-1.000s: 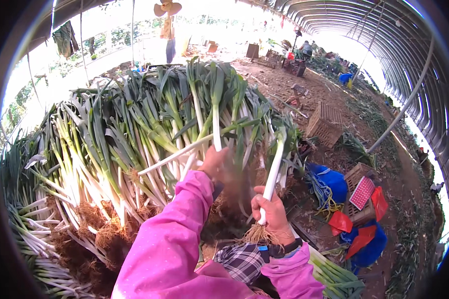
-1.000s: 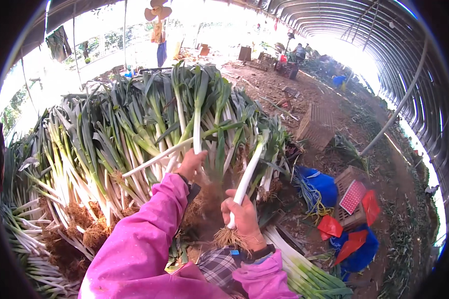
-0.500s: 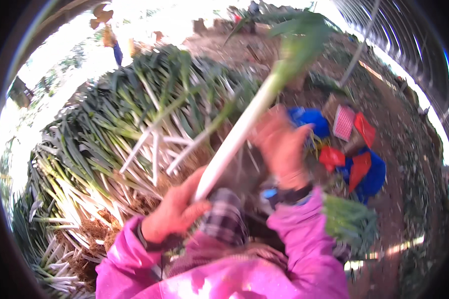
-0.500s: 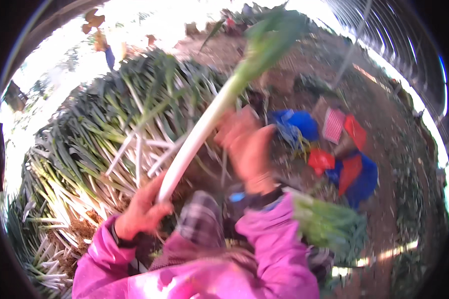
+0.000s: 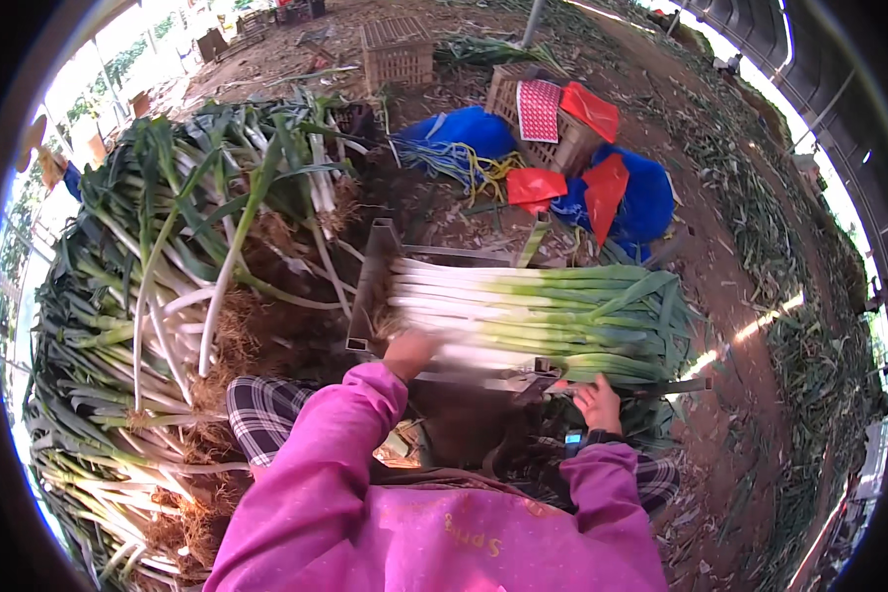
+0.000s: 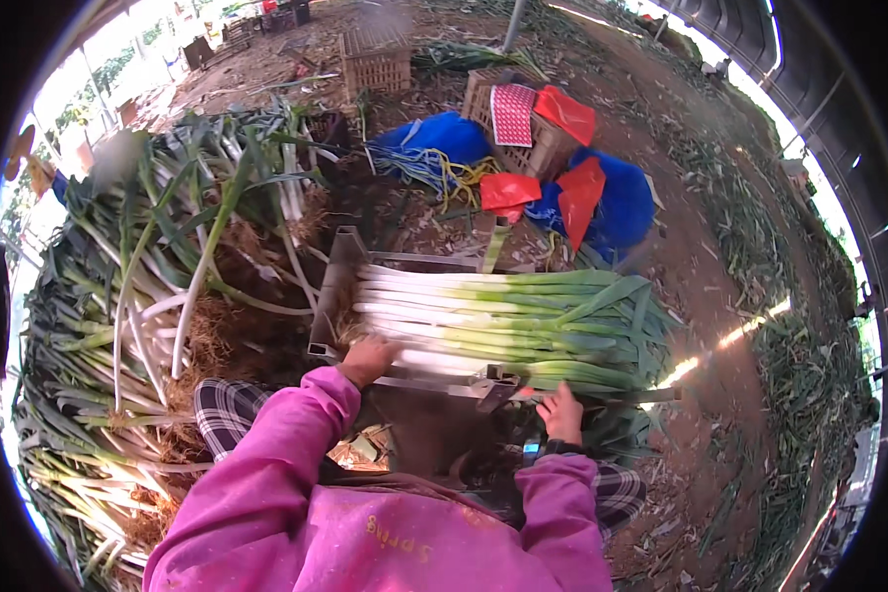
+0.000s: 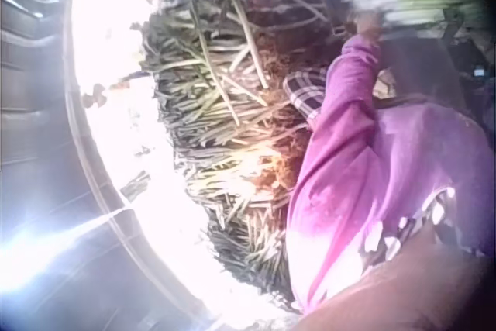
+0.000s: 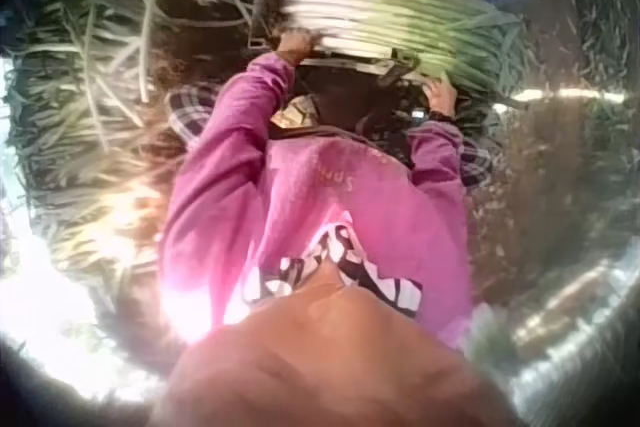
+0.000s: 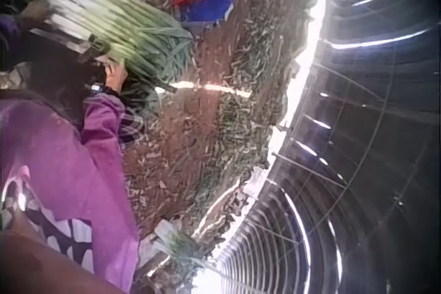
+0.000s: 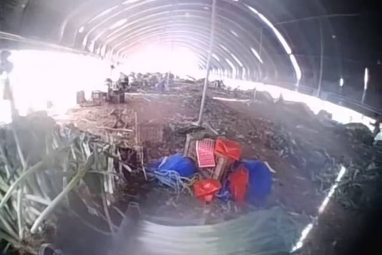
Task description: The person gathers leeks from a pile, places them into a metal frame, and trims the roots and leaves using a blade. The person then removes the trimmed leeks from the frame and sets them aside.
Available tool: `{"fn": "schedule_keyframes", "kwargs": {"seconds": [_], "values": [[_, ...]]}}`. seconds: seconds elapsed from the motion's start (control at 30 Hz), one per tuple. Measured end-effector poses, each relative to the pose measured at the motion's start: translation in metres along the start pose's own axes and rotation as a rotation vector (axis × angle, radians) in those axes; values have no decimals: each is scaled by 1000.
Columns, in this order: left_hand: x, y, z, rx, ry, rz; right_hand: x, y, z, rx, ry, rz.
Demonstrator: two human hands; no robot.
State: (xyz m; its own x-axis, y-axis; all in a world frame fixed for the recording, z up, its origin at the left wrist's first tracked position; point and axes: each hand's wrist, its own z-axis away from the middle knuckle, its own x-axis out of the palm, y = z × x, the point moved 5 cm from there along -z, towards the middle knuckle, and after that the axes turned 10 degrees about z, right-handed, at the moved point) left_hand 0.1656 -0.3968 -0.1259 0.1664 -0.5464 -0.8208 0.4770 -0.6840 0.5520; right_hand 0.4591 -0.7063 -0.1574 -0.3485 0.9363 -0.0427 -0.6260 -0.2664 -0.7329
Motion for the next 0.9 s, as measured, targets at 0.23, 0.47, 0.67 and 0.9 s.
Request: {"fn": "schedule_keyframes", "kwargs": {"seconds": [0.23,0.47,0.67,0.9], "values": [[24,-39,19,-108,156,49,89,-72,66,-1240,227,1389],[42,-67,42,-334,161,-105,124,-38,34,-1370,-154,1447],[44,-60,41,-354,208,-106,125,-21,32,-1468,-247,1263],[-282,-28,128,-359,894,-457,112,-28,35,-1368,-149,1272]]}}
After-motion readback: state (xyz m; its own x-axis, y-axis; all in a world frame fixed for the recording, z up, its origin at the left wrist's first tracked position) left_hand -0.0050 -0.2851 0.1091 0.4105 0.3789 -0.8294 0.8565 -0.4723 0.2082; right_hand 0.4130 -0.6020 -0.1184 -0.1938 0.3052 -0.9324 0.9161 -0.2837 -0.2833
